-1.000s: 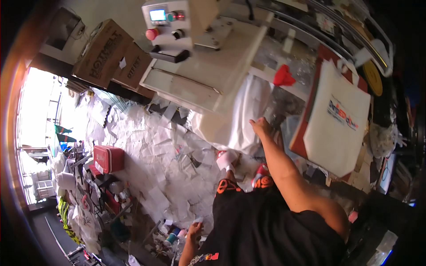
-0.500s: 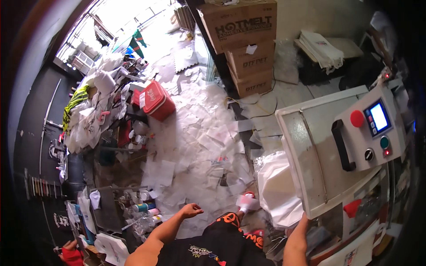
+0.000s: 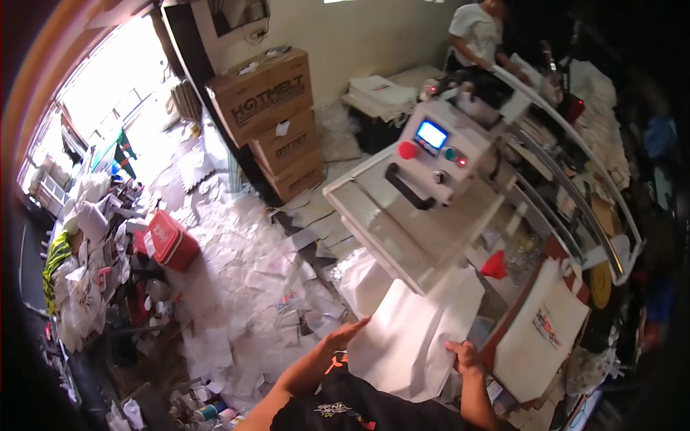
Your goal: The person aligns a graphic transfer onto white tote bags one at a time and operates a heat press machine by hand to apply the design.
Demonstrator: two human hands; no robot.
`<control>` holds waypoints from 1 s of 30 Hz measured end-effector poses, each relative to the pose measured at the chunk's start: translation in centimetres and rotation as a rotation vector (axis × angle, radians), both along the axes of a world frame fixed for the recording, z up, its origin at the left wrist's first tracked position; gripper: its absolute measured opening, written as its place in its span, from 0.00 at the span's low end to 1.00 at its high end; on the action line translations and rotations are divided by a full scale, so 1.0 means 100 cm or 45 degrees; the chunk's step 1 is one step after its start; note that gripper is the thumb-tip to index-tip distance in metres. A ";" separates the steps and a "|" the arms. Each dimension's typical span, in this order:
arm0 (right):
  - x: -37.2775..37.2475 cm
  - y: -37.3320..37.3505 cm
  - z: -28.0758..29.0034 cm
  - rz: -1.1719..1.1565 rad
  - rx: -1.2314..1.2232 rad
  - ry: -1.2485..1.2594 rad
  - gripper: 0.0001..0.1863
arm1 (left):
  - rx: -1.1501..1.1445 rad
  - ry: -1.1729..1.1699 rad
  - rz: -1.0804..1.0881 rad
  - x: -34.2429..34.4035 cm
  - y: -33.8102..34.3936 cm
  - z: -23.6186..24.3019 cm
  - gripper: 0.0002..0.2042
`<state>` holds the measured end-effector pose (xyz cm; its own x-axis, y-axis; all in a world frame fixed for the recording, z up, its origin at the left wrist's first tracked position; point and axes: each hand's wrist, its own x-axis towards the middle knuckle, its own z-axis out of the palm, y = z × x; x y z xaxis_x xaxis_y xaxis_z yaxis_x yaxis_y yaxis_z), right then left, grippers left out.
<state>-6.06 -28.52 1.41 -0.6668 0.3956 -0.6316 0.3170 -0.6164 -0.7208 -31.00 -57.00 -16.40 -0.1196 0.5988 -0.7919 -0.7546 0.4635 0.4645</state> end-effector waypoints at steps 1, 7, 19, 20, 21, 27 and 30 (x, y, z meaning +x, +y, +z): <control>0.006 -0.007 0.029 0.000 0.243 -0.048 0.23 | -0.055 0.060 -0.035 0.004 0.019 0.014 0.44; 0.077 -0.005 0.022 -0.191 1.413 -0.077 0.28 | 0.052 1.276 -0.722 0.099 0.047 0.147 0.36; 0.217 -0.031 0.167 0.056 1.265 0.637 0.26 | 0.225 1.024 -0.456 0.247 0.129 0.184 0.25; 0.229 -0.030 0.186 -0.047 1.306 0.585 0.24 | 0.223 1.031 -0.465 0.248 0.128 0.212 0.25; 0.239 -0.031 0.203 -0.143 1.337 0.540 0.21 | 0.341 1.018 -0.344 0.242 0.124 0.235 0.26; 0.304 0.026 0.161 -0.636 1.502 -0.040 0.25 | 0.490 1.529 -0.201 0.261 0.147 0.340 0.25; 0.310 0.029 0.148 -0.668 1.702 -0.342 0.22 | 0.370 2.099 -0.298 0.271 0.166 0.341 0.18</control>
